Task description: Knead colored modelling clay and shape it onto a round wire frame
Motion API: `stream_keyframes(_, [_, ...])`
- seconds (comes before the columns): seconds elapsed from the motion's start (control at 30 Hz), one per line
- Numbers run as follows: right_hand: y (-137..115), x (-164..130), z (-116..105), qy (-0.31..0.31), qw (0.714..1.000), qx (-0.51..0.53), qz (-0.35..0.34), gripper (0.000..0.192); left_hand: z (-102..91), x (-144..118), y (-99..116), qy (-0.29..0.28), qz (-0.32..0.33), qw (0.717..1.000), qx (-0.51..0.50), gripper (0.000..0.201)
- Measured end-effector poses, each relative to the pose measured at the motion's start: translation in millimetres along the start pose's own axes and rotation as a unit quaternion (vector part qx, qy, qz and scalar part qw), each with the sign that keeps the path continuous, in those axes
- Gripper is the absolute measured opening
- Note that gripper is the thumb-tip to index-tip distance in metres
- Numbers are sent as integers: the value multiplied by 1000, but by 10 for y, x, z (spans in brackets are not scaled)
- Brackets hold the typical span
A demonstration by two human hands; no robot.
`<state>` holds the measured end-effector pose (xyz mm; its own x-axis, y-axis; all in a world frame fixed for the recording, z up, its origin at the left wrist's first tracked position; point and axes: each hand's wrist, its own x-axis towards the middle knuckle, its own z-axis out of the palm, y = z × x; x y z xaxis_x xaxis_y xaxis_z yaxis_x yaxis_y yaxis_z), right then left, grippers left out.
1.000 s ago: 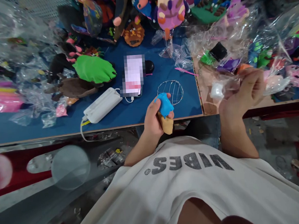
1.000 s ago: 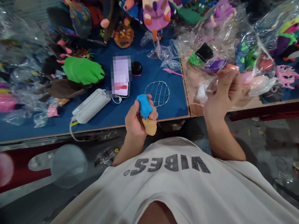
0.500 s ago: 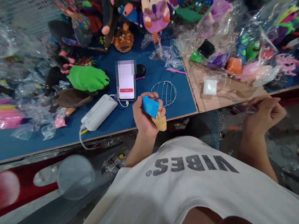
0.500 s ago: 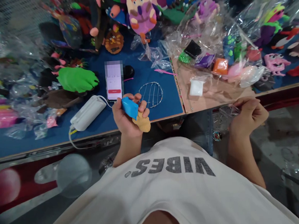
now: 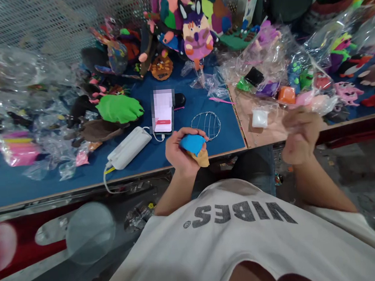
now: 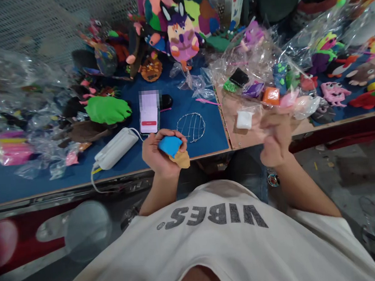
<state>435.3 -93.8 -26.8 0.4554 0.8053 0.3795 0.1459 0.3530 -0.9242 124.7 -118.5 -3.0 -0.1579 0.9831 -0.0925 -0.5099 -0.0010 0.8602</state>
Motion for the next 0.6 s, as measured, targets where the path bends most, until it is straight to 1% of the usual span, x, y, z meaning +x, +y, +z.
stream_keyframes(0.03, [-82,115,121,-144,986,2,-83,20,14,0,41,-4,5,1000,16,61])
stream_keyframes(0.07, [-180,270,264,-239,961,-8,-137,19,28,10,84,-9,10,999,31,73])
stream_keyframes(0.1, [-288,464,426,-290,942,-17,-167,25,41,35,127,-17,16,999,43,82])
stream_keyframes(0.13, [-398,694,604,-323,931,-39,-167,29,53,80,165,-27,26,998,50,88])
stream_keyframes(0.17, [-502,951,791,-341,925,-60,-157,35,65,149,199,-38,41,997,50,92])
stream_keyframes(0.2, [-591,1220,981,-345,921,-78,-166,42,78,244,226,-45,61,996,45,95])
stream_keyframes(0.23, [-659,1482,1163,-311,929,-86,-182,48,95,365,248,-43,83,995,33,97])
stream_keyframes(0.27, [-704,1716,1332,-317,926,-84,-187,55,116,509,266,-36,105,993,26,98])
stream_keyframes(0.3, [-726,1902,1481,-291,938,-77,-174,65,143,671,282,-10,132,991,13,98])
stream_keyframes(0.33, [-730,2023,1608,-288,944,-85,-136,71,177,841,297,32,148,988,4,95])
stream_keyframes(0.37, [-718,2068,1712,-292,940,-85,-156,69,216,1008,312,49,157,986,5,92])
stream_keyframes(0.4, [-696,2034,1791,-286,935,-72,-195,60,258,1161,327,61,184,981,9,90])
stream_keyframes(0.43, [-668,1928,1846,-285,926,-50,-243,46,300,1288,342,76,225,971,18,89])
stream_keyframes(0.47, [-635,1762,1882,-284,917,-14,-280,29,338,1381,354,84,274,958,30,85])
stream_keyframes(0.5, [-600,1558,1900,-281,930,22,-237,25,369,1436,360,84,331,939,46,80])
stream_keyframes(0.53, [-561,1337,1907,-310,934,70,-161,32,391,1454,359,76,387,918,53,69])
stream_keyframes(0.57, [-518,1121,1906,-379,916,107,-74,47,399,1441,348,49,426,901,68,55])
stream_keyframes(0.6, [-473,928,1903,-460,879,129,10,62,393,1409,328,21,456,885,89,42])
